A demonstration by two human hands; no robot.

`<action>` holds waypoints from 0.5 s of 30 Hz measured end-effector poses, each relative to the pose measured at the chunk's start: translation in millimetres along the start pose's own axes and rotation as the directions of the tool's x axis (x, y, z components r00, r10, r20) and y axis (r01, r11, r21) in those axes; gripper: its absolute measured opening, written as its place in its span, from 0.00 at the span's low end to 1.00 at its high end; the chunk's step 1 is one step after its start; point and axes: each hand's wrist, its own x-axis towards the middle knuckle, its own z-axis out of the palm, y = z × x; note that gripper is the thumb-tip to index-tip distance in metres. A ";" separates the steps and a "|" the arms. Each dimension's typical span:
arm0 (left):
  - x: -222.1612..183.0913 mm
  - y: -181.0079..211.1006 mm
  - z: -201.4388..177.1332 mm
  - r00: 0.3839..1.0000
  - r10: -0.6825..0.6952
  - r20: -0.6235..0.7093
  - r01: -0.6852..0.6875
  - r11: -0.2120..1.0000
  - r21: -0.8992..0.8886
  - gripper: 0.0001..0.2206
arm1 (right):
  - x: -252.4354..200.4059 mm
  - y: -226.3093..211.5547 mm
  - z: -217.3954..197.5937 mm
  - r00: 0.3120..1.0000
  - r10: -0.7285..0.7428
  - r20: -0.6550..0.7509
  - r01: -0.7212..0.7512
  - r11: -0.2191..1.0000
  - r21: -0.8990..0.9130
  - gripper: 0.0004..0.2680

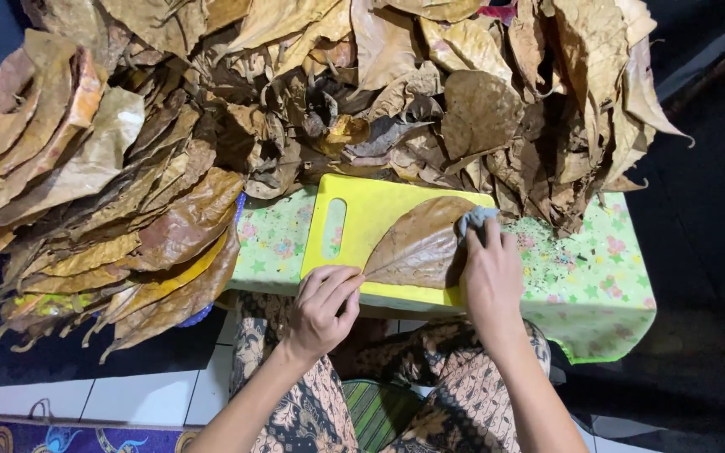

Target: Cleaning and flattening dried leaves using a cloth on a cutting board.

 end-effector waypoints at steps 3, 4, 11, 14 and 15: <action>-4.0 -1.3 3.3 1.000 0.001 -0.012 -0.001 1.000 -0.006 0.09 | -1.9 -2.7 12.3 1.000 0.025 -0.004 -0.025 0.998 -0.049 0.13; -4.3 -1.7 3.6 1.000 0.004 -0.015 -0.004 1.000 -0.006 0.09 | -1.7 -2.2 14.3 1.000 0.025 -0.008 -0.026 0.998 -0.050 0.13; -3.4 -0.3 2.2 1.000 0.009 0.001 -0.009 1.000 -0.001 0.07 | -12.6 -8.7 -5.0 1.000 0.022 -0.004 -0.022 0.998 0.053 0.15; -5.3 0.1 0.4 1.000 0.005 0.008 -0.005 1.000 0.005 0.07 | -22.7 -14.4 2.5 0.999 0.012 0.035 -0.015 0.996 0.087 0.15; -5.6 -0.1 1.4 1.000 0.008 0.015 -0.008 1.000 0.006 0.07 | -25.5 -13.9 9.9 0.998 0.016 0.055 -0.021 0.996 0.082 0.14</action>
